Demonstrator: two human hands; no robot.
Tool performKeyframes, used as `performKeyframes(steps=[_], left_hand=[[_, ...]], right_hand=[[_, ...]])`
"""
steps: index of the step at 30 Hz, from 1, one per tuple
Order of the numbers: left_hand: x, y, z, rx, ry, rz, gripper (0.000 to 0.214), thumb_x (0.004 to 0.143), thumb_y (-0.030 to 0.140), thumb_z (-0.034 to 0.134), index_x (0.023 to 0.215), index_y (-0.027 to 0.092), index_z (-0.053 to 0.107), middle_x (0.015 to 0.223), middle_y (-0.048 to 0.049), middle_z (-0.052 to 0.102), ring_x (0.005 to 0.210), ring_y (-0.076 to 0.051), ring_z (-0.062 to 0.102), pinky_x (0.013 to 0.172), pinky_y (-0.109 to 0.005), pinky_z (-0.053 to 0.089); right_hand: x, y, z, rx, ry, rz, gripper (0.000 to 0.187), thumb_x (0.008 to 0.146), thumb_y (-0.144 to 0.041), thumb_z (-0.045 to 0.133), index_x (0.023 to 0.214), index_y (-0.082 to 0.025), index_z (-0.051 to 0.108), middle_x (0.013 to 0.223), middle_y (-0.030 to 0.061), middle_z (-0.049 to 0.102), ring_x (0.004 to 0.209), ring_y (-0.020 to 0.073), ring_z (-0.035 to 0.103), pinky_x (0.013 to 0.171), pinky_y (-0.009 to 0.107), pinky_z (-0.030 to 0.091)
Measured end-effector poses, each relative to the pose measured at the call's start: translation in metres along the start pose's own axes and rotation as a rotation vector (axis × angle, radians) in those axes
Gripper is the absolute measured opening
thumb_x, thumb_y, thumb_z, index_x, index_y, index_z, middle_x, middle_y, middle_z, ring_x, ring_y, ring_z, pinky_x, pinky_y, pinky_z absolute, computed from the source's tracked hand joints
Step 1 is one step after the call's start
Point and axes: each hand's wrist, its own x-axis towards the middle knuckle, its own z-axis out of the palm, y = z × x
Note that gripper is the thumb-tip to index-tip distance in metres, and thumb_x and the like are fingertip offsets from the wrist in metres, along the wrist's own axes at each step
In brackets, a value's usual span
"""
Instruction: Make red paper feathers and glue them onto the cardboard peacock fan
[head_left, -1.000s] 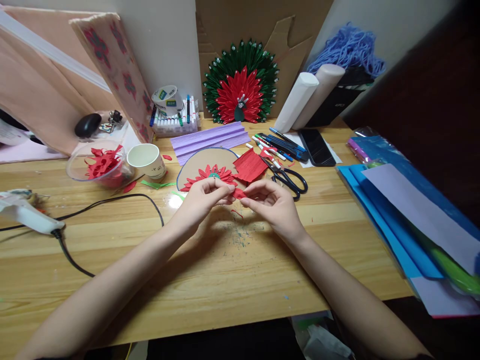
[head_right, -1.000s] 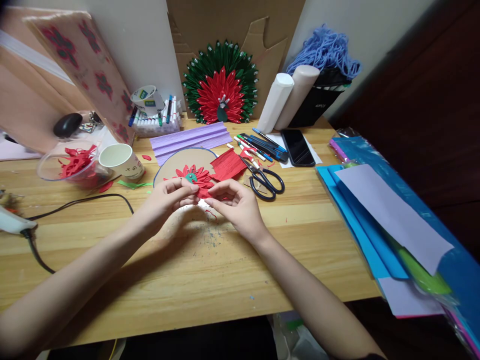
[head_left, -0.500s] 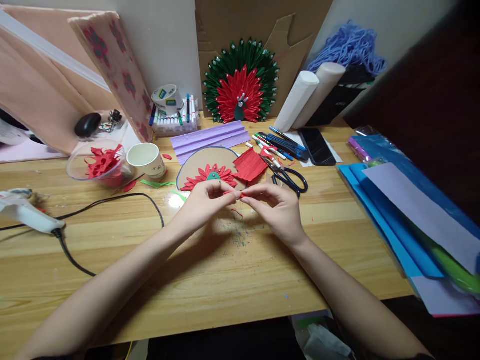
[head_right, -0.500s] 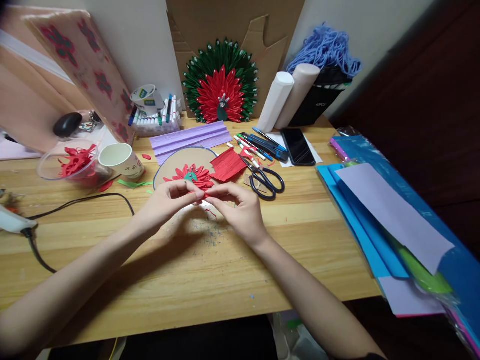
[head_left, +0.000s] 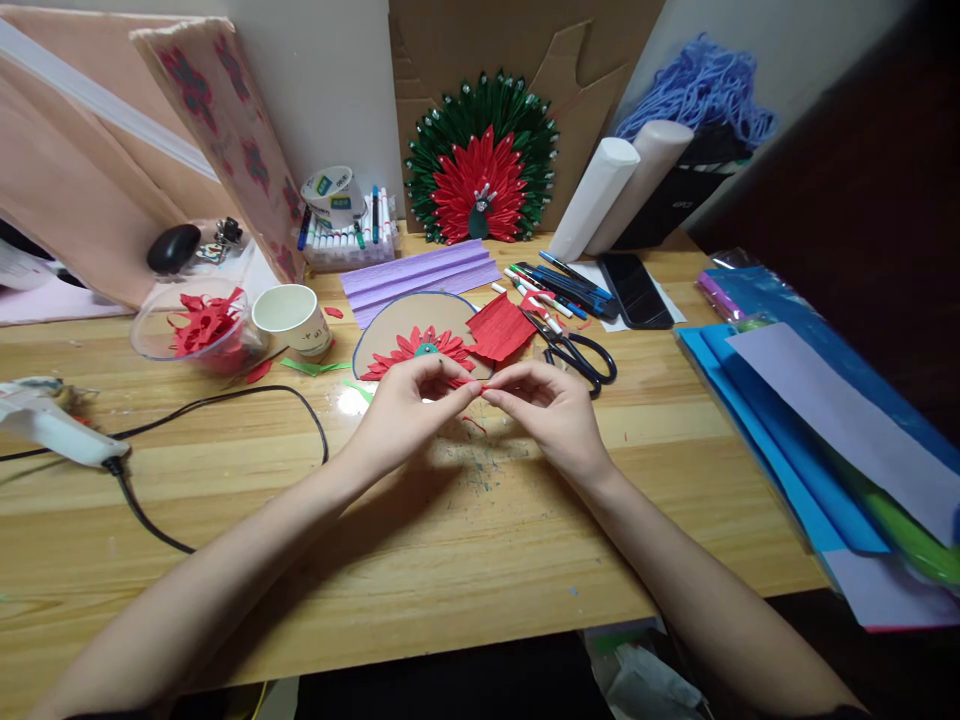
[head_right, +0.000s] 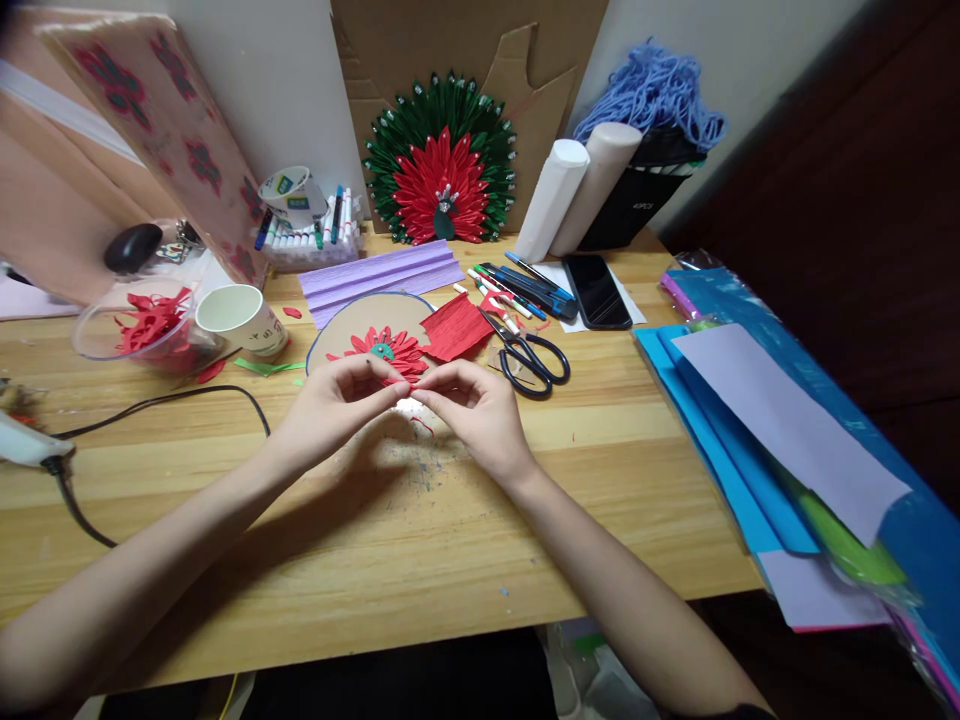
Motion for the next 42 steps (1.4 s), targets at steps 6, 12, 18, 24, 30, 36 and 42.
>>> performKeyframes(steps=[6,12,18,24,30,36,42], left_hand=[[-0.0003,0.0019,0.0007,0.005,0.03,-0.005,0.02,0.075,0.032,0.066,0.077,0.012,0.064,0.077,-0.006,0.068,0.068,-0.014,0.061,0.064,-0.025,0.048],[-0.0002,0.0008,0.0012,0.009,0.045,-0.005,0.02,0.075,0.032,0.067,0.077,0.012,0.067,0.077,-0.0067,0.07,0.068,-0.014,0.062,0.064,-0.026,0.049],[0.0004,0.0011,0.0006,0.002,0.054,0.007,0.019,0.074,0.031,0.067,0.078,0.013,0.067,0.079,-0.0062,0.07,0.068,-0.013,0.061,0.064,-0.025,0.049],[-0.0009,0.0027,-0.0014,-0.089,0.019,-0.03,0.017,0.076,0.03,0.066,0.08,0.013,0.067,0.084,-0.0055,0.071,0.073,-0.012,0.062,0.069,-0.025,0.048],[0.0011,0.0032,-0.003,-0.092,-0.031,-0.087,0.018,0.077,0.032,0.065,0.078,0.014,0.067,0.08,-0.0039,0.07,0.068,-0.011,0.059,0.066,-0.024,0.046],[0.0027,0.0065,-0.0031,-0.199,-0.05,-0.198,0.018,0.074,0.032,0.067,0.075,0.014,0.067,0.074,-0.0023,0.067,0.064,-0.009,0.055,0.064,-0.023,0.043],[0.0024,0.0079,-0.003,-0.222,-0.054,-0.217,0.016,0.074,0.03,0.066,0.072,0.014,0.066,0.074,-0.0016,0.066,0.066,-0.009,0.054,0.064,-0.023,0.042]], right_hand=[[0.0001,-0.0002,-0.0004,0.028,-0.016,0.047,0.014,0.068,-0.027,0.076,0.076,-0.021,0.066,0.076,-0.0003,0.068,0.074,0.0124,0.065,0.073,0.027,0.054],[0.0002,0.0015,-0.0011,0.009,-0.017,0.052,0.011,0.071,-0.023,0.072,0.078,-0.021,0.064,0.078,0.0,0.067,0.074,0.0124,0.064,0.072,0.027,0.054],[-0.0022,0.0014,-0.0026,-0.064,-0.02,-0.029,0.009,0.074,-0.021,0.07,0.081,-0.02,0.064,0.079,0.0004,0.067,0.073,0.0126,0.064,0.071,0.028,0.054],[-0.0045,-0.0035,-0.0046,-0.282,-0.041,-0.244,0.01,0.076,-0.019,0.069,0.086,-0.022,0.069,0.083,0.0017,0.07,0.077,0.0151,0.065,0.073,0.032,0.054],[-0.0058,-0.0052,-0.0061,-0.396,-0.01,-0.351,0.011,0.079,-0.018,0.067,0.085,-0.026,0.071,0.084,0.0007,0.072,0.078,0.0166,0.066,0.077,0.035,0.053],[-0.0061,-0.0051,-0.0056,-0.392,0.029,-0.366,0.013,0.079,-0.014,0.065,0.083,-0.025,0.07,0.082,0.0006,0.071,0.077,0.0161,0.065,0.074,0.033,0.052],[-0.0046,-0.0043,-0.0043,-0.341,0.015,-0.318,0.01,0.078,-0.015,0.066,0.084,-0.023,0.07,0.082,0.0015,0.07,0.079,0.0161,0.065,0.075,0.033,0.053]])
